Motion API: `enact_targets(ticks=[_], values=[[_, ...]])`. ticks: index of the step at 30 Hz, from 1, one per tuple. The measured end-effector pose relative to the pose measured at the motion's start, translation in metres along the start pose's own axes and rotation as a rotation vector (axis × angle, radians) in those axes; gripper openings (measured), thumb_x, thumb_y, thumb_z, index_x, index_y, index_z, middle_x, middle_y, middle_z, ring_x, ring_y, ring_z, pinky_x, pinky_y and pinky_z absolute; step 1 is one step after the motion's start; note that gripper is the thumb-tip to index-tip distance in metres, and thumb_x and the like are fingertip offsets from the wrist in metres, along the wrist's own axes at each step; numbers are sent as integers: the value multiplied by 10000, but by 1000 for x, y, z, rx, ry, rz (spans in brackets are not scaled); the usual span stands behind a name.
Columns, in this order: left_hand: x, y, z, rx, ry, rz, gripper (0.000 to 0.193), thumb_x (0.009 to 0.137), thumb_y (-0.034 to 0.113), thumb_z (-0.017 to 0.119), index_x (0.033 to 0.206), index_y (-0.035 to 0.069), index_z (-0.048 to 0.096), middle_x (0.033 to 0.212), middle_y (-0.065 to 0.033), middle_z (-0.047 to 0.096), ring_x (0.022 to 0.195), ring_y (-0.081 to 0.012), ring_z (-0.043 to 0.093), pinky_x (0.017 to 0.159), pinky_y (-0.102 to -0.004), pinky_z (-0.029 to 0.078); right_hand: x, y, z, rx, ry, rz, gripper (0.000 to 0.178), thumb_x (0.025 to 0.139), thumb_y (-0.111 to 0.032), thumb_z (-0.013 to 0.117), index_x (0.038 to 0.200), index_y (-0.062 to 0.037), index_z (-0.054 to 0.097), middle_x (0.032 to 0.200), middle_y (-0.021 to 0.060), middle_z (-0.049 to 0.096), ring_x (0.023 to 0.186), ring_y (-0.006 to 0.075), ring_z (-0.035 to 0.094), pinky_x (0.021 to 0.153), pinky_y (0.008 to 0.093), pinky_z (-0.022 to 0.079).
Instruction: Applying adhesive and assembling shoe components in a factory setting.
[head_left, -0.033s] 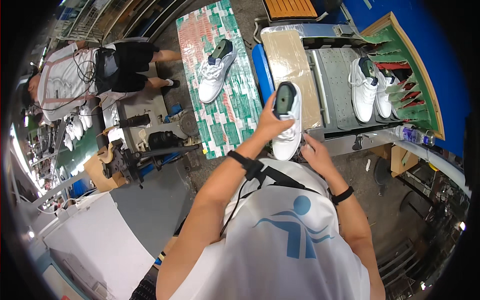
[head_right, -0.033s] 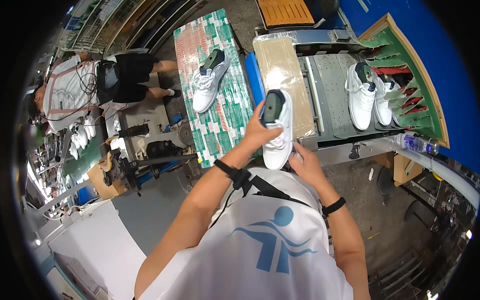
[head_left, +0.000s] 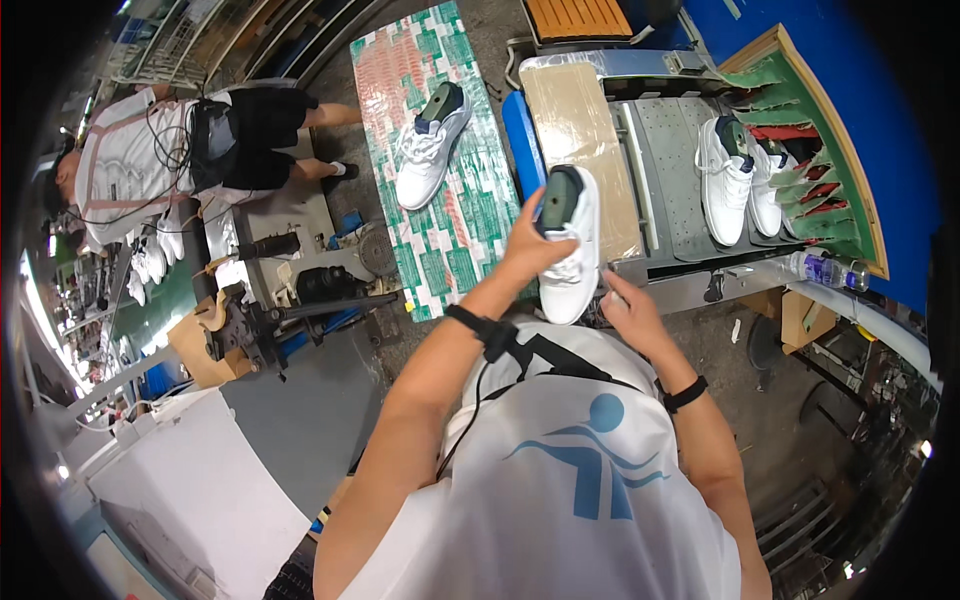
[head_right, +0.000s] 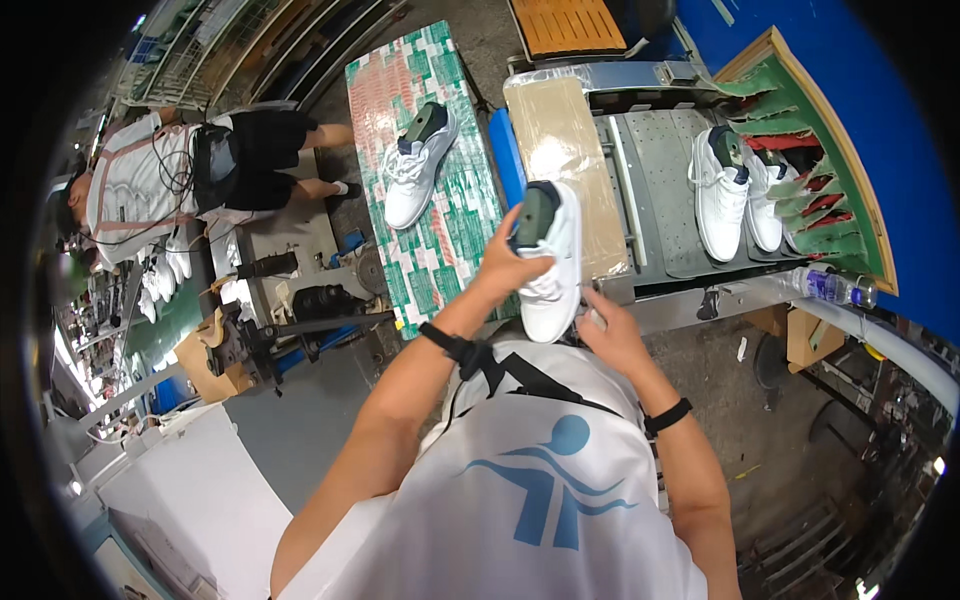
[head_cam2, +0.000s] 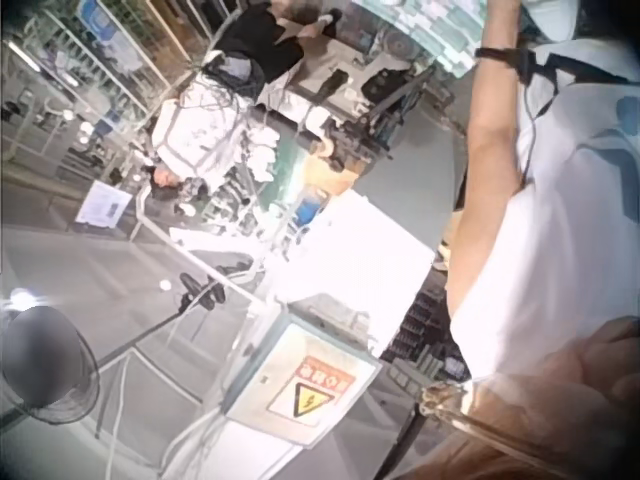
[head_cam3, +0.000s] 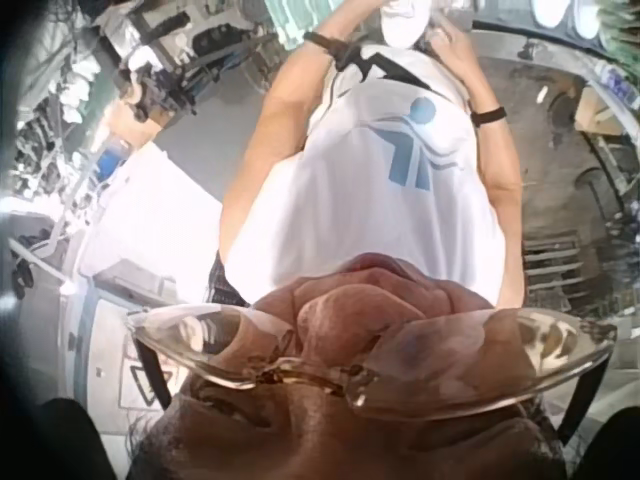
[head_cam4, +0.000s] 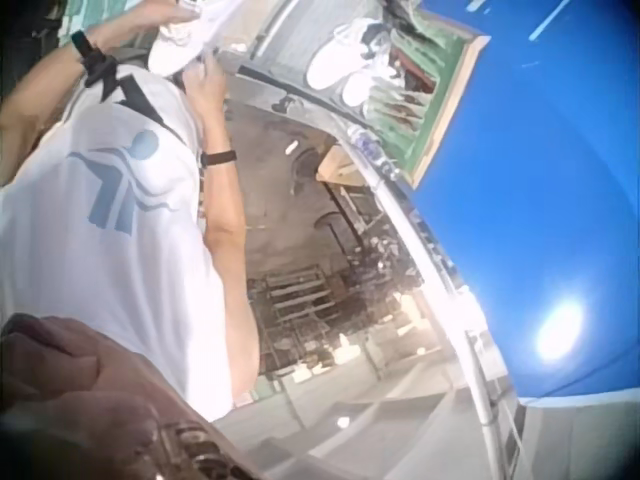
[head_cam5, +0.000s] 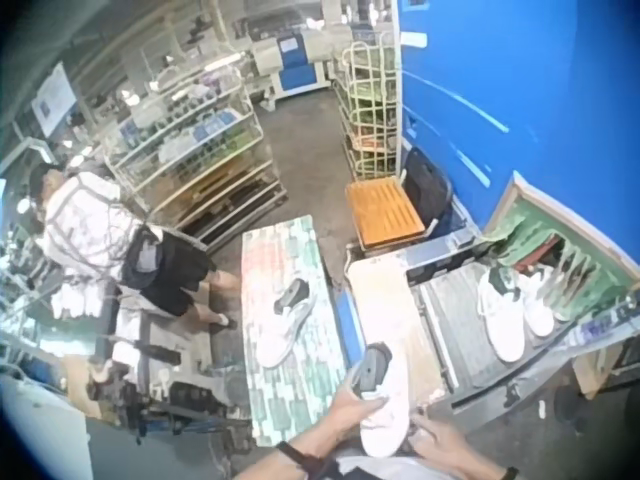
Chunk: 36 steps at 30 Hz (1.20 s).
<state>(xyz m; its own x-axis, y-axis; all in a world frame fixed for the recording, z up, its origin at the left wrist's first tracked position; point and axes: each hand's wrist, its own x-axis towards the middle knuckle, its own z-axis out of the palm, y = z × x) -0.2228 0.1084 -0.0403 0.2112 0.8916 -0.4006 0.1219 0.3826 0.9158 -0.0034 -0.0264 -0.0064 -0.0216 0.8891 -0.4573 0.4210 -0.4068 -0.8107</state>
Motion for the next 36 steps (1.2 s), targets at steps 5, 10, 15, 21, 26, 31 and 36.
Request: enact_targets(ticks=[5, 10, 15, 21, 26, 31, 36], values=[[46, -1, -104, -11, -68, -235, 1076, 791, 75, 922, 1661, -43, 299, 1160, -119, 751, 927, -149, 743, 793, -289, 610, -14, -16, 7, -7, 11, 34, 656, 941, -298, 722, 1456, 86, 591, 1231, 312, 719, 1177, 418, 705, 1032, 423, 527], [119, 21, -160, 563, -130, -95, 1126, 674, 163, 930, 1649, 16, 384, 1427, -209, 665, 1268, -294, 665, 1051, -380, 535, -33, 8, -19, -167, 16, 58, 729, 930, -367, 736, 1484, 75, 565, 1302, 325, 682, 1235, 451, 660, 1068, 478, 507], [111, -63, -189, 953, 397, 253, 836, 701, 118, 838, 1459, -69, 540, 1396, -292, 612, 1345, -451, 558, 1159, -496, 441, -39, 42, -37, -186, -38, 91, 828, 939, -464, 698, 1519, 94, 505, 1379, 353, 638, 1286, 486, 625, 1115, 502, 484], [77, 31, 90, 675, 116, 503, 627, 872, 120, 801, 1437, -31, 572, 1424, -237, 611, 1369, -401, 547, 1185, -486, 408, -45, 68, -65, -167, 6, 156, 847, 934, -478, 673, 1504, 124, 494, 1358, 377, 634, 1251, 495, 643, 1090, 505, 508], [137, 31, 337, 398, -77, 147, 1072, 810, 303, 940, 1603, -79, 328, 1595, -322, 436, 1485, -417, 451, 1253, -465, 348, -55, 66, -111, -89, 9, 193, 876, 912, -479, 683, 1514, 125, 486, 1366, 355, 637, 1245, 480, 649, 1089, 484, 514], [211, 25, 434, 366, 328, -405, 1267, 664, 438, 1030, 1548, -95, 297, 1512, -338, 511, 1359, -439, 576, 1167, -481, 468, -85, 91, -148, -9, 109, 287, 893, 898, -487, 692, 1534, 102, 479, 1365, 342, 639, 1254, 465, 646, 1079, 472, 520], [194, 21, 419, 110, 219, -265, 1201, 679, 368, 1010, 1533, -122, 323, 1392, -292, 621, 1223, -400, 672, 1063, -451, 537, -111, 123, -148, 42, 161, 401, 905, 895, -496, 694, 1563, 70, 464, 1385, 343, 631, 1293, 463, 627, 1104, 466, 509]])
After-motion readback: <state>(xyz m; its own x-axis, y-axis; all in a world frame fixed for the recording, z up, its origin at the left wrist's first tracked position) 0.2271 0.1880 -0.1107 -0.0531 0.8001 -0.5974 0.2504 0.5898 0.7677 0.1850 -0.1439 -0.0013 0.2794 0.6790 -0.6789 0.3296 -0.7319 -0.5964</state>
